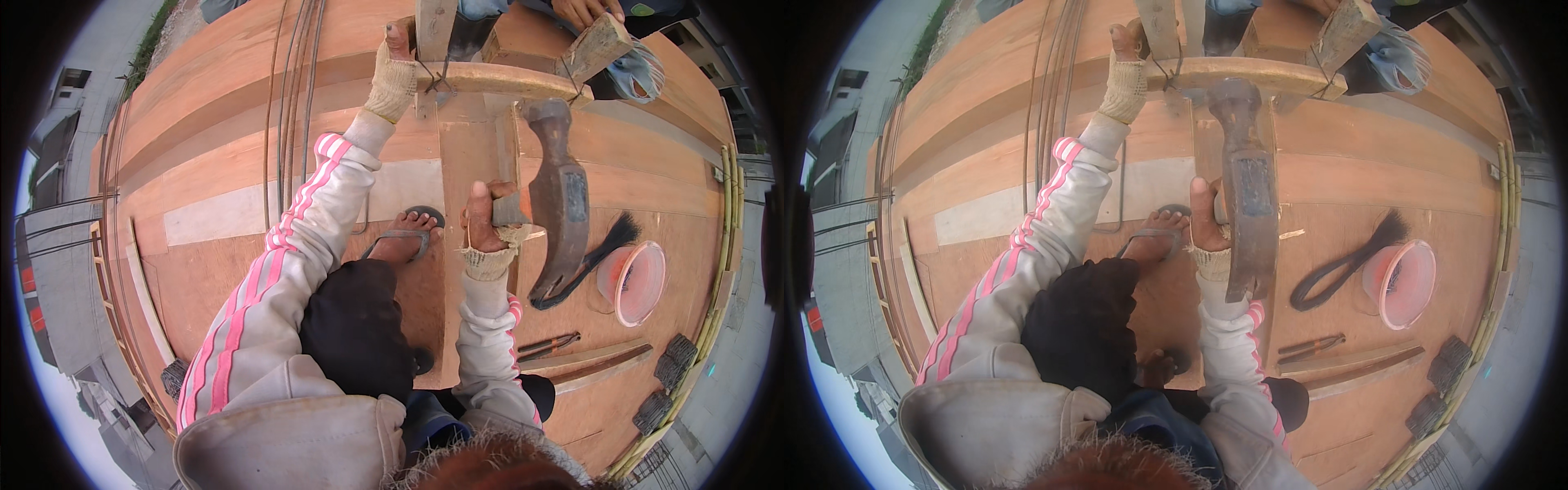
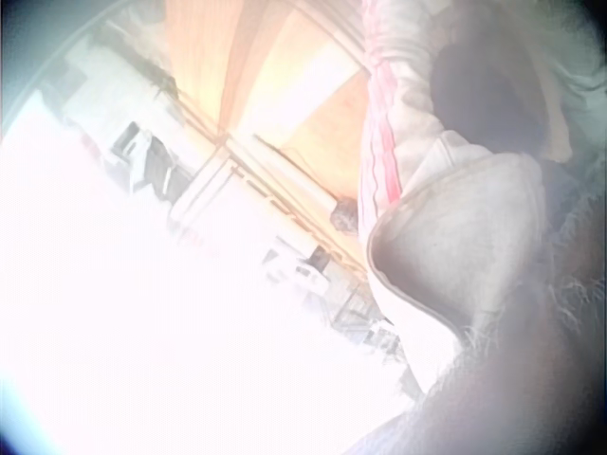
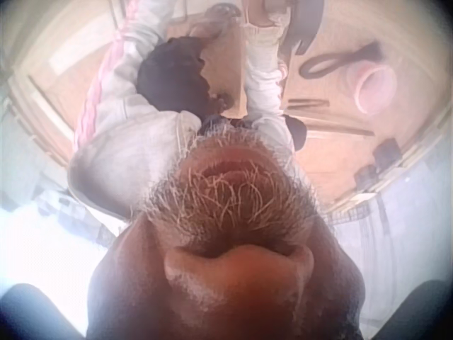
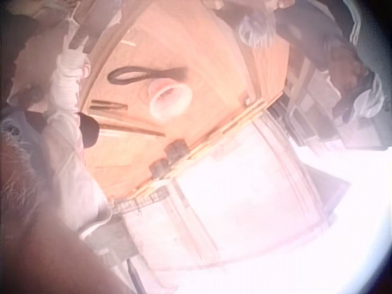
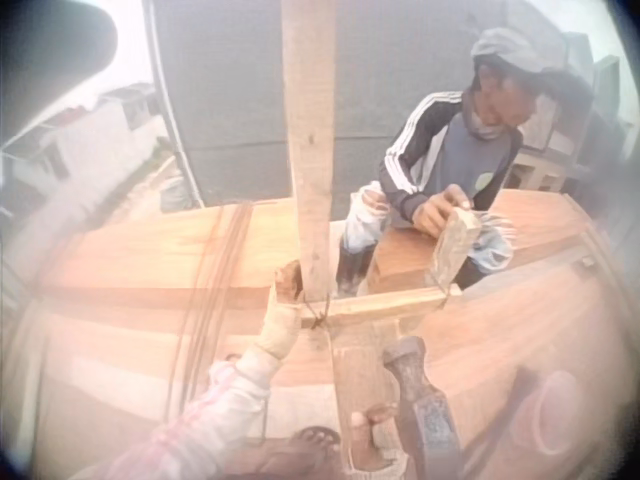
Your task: The person uses a hammer to drive nails into a wooden frame structure while another person holds the frame steady. The person repeatedly picks up nails from a pink bucket and hammers them into the wood.
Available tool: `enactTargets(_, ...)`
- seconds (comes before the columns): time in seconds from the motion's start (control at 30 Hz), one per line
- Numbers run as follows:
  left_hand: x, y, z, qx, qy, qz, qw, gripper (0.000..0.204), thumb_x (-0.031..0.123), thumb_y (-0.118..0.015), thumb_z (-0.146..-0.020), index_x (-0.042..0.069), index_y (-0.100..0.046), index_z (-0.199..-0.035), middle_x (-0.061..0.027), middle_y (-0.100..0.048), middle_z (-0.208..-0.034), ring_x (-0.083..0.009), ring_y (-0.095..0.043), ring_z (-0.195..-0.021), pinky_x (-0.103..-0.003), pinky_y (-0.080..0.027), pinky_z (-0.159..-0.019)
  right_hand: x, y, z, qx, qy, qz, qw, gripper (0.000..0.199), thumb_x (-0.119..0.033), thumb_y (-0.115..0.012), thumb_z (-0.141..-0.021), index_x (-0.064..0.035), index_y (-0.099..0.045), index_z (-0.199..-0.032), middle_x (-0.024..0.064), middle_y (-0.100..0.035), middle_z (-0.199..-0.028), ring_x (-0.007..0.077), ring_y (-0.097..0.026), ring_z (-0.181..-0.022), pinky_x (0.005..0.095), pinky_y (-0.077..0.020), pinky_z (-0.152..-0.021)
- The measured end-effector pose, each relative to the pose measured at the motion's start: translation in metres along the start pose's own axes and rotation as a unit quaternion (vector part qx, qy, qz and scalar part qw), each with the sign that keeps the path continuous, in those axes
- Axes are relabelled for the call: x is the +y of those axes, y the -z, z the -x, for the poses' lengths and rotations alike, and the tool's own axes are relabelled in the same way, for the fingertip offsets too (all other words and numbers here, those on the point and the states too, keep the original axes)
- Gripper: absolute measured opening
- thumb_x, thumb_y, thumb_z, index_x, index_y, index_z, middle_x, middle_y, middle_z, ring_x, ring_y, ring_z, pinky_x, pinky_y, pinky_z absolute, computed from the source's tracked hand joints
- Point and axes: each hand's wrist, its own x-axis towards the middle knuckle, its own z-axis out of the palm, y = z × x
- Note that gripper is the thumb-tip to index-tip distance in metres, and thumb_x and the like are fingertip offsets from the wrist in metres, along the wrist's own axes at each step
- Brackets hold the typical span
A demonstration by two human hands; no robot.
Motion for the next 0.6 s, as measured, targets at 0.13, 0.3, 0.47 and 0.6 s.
enactTargets(0.13, 0.005, -0.002, 0.0, 0.076, 0.039, -0.082, 0.993, 0.1, 0.085, -0.03, -0.093, -0.004, -0.061, -0.126, -0.0082, -0.062, -0.107, -0.0181, -0.057, -0.099, -0.035, -0.045, -0.087, 0.002, -0.005, 0.01, 0.056, 0.042, -0.114, 0.991, 0.032, -0.028, -0.072, -0.095, -0.0037, -0.059, -0.08, 0.006, -0.06, -0.071, 0.016, -0.053, -0.062, 0.0351, -0.0487, -0.063)
enactTargets(0.3, 0.012, -0.007, 0.0, 0.122, 0.003, -0.124, 0.985, 0.097, 0.086, -0.033, -0.092, -0.003, -0.069, -0.099, 0.0012, -0.054, -0.072, -0.0098, -0.049, -0.069, -0.03, -0.041, -0.059, 0.03, -0.027, 0.012, -0.006, -0.115, 0.076, 0.99, 0.025, -0.02, -0.07, -0.095, 0.0016, -0.062, -0.084, 0.0128, -0.062, -0.071, 0.0217, -0.057, -0.059, 0.037, -0.0471, -0.058)
enactTargets(0.47, 0.014, -0.014, -0.002, 0.132, 0.016, -0.093, 0.987, 0.095, 0.085, -0.033, -0.092, -0.003, -0.069, -0.099, -0.0002, -0.056, -0.073, -0.0098, -0.049, -0.07, -0.03, -0.043, -0.06, 0.007, -0.011, 0.013, 0.081, 0.047, -0.159, 0.983, 0.034, -0.029, -0.071, -0.095, -0.0032, -0.06, -0.077, 0.0067, -0.059, -0.069, 0.0196, -0.055, -0.059, 0.0367, -0.0504, -0.061)
enactTargets(0.6, 0.014, -0.017, -0.006, 0.134, 0.018, -0.107, 0.985, 0.091, 0.083, -0.038, -0.093, -0.003, -0.067, -0.095, -0.0009, -0.057, -0.074, -0.0112, -0.051, -0.072, -0.031, -0.046, -0.063, 0.036, -0.031, 0.013, 0.07, -0.035, 0.196, 0.978, 0.034, -0.036, -0.072, -0.093, -0.0053, -0.064, -0.081, 0.0081, -0.062, -0.074, 0.0224, -0.061, -0.068, 0.0374, -0.0542, -0.073)
